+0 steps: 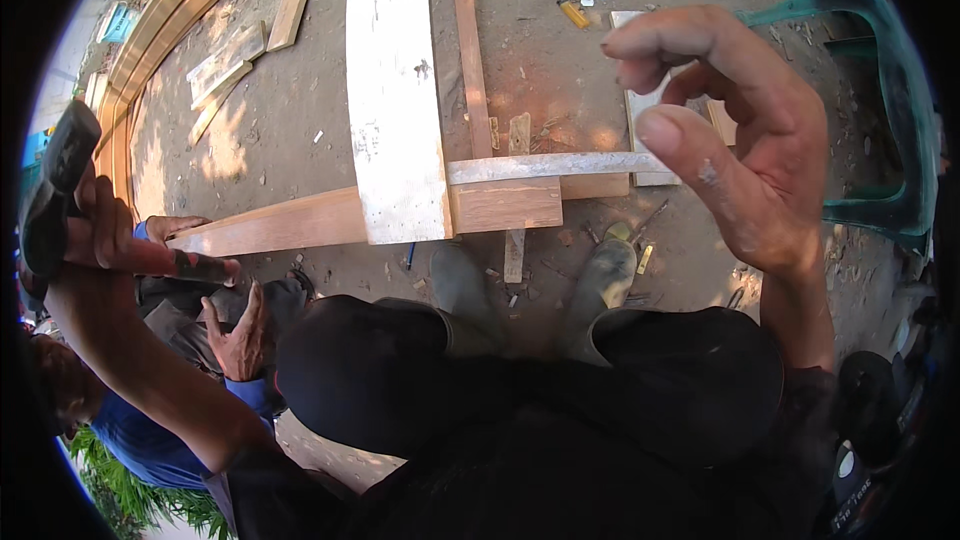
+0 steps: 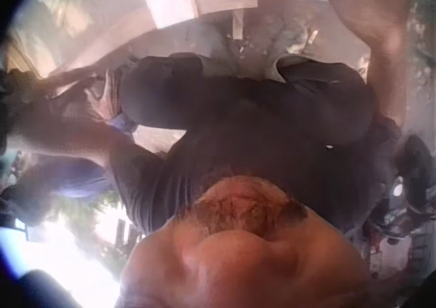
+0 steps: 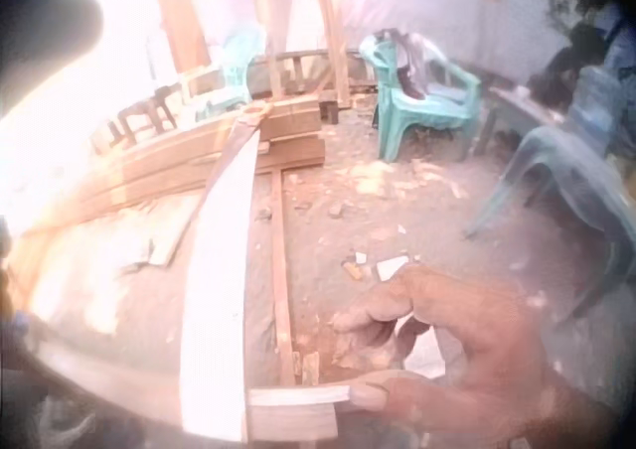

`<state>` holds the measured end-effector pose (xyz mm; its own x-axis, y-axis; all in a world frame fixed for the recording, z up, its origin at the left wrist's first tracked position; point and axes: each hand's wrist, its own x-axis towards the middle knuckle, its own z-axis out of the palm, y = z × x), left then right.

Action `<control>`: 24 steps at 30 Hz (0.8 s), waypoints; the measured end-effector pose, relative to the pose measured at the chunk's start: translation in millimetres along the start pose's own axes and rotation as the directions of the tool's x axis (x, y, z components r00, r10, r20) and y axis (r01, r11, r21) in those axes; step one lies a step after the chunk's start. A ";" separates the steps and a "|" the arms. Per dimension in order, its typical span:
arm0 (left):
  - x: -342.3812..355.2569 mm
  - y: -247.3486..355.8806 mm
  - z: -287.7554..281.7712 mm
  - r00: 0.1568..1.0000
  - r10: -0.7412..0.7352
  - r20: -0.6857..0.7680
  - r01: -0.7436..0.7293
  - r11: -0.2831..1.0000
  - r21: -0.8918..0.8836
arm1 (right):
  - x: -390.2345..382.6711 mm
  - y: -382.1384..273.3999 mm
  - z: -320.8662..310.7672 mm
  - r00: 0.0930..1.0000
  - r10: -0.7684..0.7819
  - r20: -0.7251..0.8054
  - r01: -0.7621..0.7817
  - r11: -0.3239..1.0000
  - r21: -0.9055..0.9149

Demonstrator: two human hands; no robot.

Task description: The person measures and marks a wooden board, then hammers a nail into a wooden frame while another person assists by holding the components.

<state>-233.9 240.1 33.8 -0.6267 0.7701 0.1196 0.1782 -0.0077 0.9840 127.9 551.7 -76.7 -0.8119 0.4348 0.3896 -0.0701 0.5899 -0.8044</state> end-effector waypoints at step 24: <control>45.0 -127.1 250.0 0.646 -0.518 0.562 0.105 0.788 0.606 | -107.1 7.4 -54.4 0.842 0.539 0.025 -0.539 0.842 0.000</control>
<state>-95.1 435.2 -119.0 -0.0707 0.8594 -0.5065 0.5345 0.4613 0.7082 245.9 546.4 -100.0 -0.7361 0.6668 -0.1165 0.3785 0.2627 -0.8876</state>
